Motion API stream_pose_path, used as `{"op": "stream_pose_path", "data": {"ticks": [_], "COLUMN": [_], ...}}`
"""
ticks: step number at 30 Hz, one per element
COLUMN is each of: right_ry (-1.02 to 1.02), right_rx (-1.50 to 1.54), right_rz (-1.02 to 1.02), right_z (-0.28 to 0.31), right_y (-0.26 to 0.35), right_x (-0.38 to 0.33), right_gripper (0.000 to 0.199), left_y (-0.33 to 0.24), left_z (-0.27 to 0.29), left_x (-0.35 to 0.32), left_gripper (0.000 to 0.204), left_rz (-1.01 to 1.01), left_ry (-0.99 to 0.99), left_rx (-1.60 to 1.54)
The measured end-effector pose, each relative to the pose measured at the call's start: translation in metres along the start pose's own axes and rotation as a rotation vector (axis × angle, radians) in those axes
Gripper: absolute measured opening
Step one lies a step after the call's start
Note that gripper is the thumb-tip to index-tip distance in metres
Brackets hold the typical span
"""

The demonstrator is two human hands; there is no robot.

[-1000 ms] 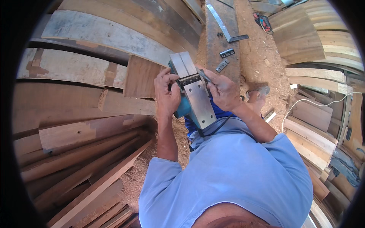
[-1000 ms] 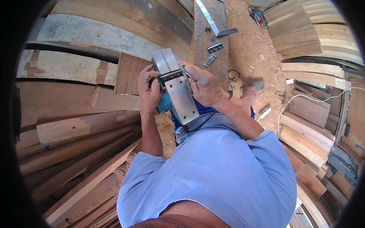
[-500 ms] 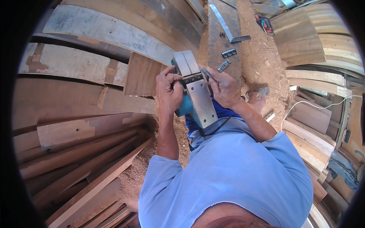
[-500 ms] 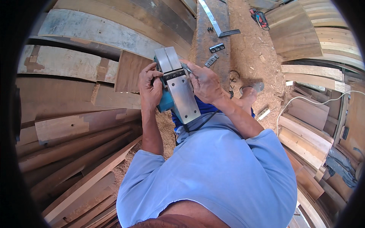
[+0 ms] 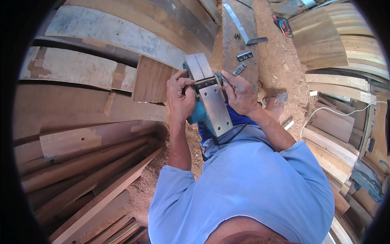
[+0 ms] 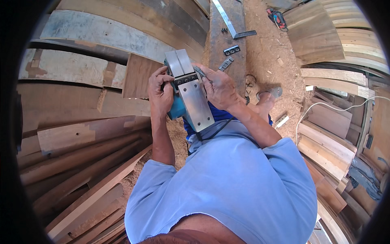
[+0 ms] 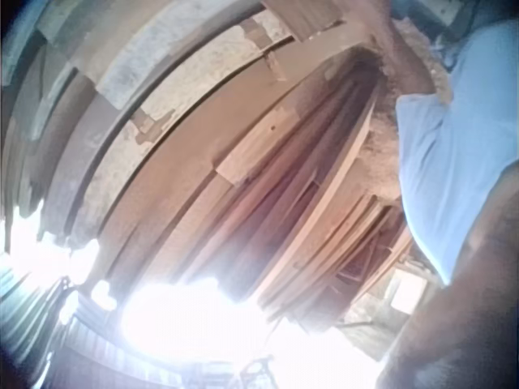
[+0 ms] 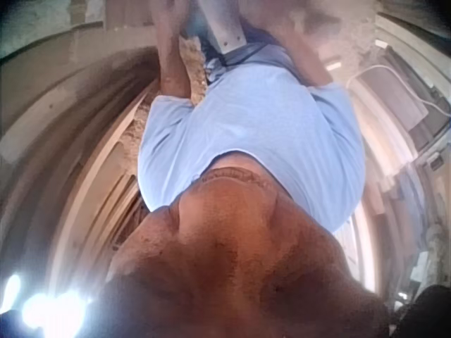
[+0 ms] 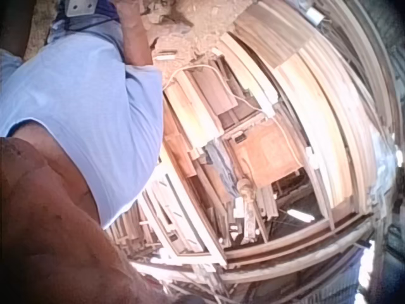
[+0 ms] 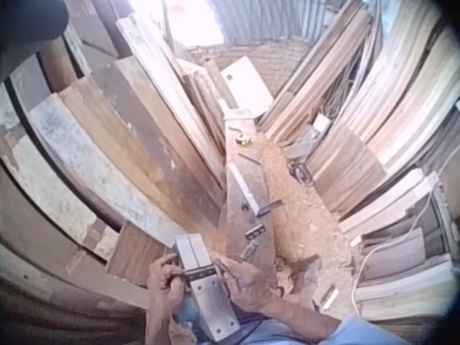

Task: The person adjusts the blade and base plate of an electric wood planer by hand using a small metal ruler to check alignment.

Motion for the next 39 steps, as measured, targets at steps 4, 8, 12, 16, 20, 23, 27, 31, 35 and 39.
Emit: {"op": "stream_pose_path", "data": {"ticks": [4,8,12,16,20,23,27,31,35,39], "right_ry": [-0.051,-0.019,-0.044,-0.029,0.064,-0.018,0.018,0.046,0.089,0.112], "right_rx": [-0.044,0.022,-0.036,-0.043,-0.084,-0.127,-0.208,-0.193,-0.303,-0.445], "right_rz": [0.106,0.01,0.107,0.028,-0.043,0.168,0.188,0.128,0.073,0.185], "right_z": [-0.004,0.001,-0.004,0.003,0.001,-0.005,-0.006,0.0,0.002,0.004], "right_y": [0.005,0.002,0.005,0.002,-0.006,0.005,0.001,0.006,-0.005,0.015], "right_x": [0.0,-0.002,0.001,-0.004,-0.006,-0.005,-0.005,-0.005,-0.007,-0.002], "right_gripper": [0.04,0.041,0.04,0.041,0.043,0.045,0.045,0.045,0.052,0.045], "left_y": [0.0,0.001,0.0,0.003,0.003,0.003,0.003,0.01,0.017,0.025], "left_z": [0.0,0.0,0.001,0.0,0.0,0.0,0.001,-0.008,-0.015,-0.015], "left_x": [0.0,0.0,0.0,-0.001,-0.001,0.001,0.001,0.003,0.005,0.004], "left_gripper": [0.024,0.024,0.024,0.023,0.023,0.023,0.03,0.052,0.062,0.063], "left_rz": [-0.003,0.008,0.009,-0.002,0.001,0.007,0.03,0.275,0.417,0.445], "left_ry": [0.003,0.011,-0.001,0.002,0.003,0.006,0.028,0.102,0.186,0.191], "left_rx": [0.013,0.0,-0.012,-0.008,-0.009,-0.008,0.056,0.021,-0.026,0.001]}}
Point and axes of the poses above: each hand's wrist, its own x-axis towards the middle knuckle, its own z-axis out of the back of the hand, y = z × x, the point moved 8 cm from there along x, towards the middle knuckle, and after that the axes turned 9 degrees about y, right-handed, at the moved point
